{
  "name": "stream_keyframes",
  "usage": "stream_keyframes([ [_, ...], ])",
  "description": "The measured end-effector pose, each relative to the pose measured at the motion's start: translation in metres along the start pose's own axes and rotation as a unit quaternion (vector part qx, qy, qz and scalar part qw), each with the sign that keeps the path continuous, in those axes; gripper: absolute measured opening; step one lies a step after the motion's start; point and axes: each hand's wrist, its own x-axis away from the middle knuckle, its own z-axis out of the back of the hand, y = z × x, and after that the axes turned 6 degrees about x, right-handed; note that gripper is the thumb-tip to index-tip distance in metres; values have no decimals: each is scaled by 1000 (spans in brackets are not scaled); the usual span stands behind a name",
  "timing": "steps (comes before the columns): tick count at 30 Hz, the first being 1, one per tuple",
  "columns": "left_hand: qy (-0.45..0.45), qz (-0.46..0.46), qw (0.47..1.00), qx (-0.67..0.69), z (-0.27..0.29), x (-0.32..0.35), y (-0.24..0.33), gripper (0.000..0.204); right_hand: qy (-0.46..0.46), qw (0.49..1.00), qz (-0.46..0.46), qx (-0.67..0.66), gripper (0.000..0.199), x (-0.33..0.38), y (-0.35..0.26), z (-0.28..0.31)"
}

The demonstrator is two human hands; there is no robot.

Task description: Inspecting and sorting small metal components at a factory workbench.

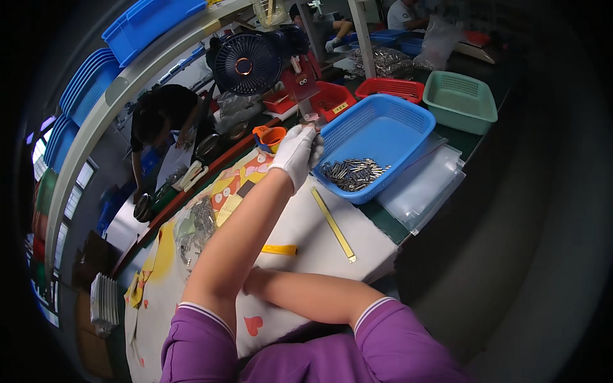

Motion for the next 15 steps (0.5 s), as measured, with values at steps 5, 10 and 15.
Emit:
stream_keyframes([
  [5, -63, -6, 935, -350, -3, -41, -25, 64, -99, 758, 315, -563, 36, -12, 90, 20],
  [10, -63, 18, 969, -238, 8, -34, -24, 66, -128, 699, 274, -648, 15, -16, 71, -25],
  [15, -48, -61, 995, -61, 60, 21, 2, 59, 55, 749, 264, -605, 20, 5, 108, 28],
])
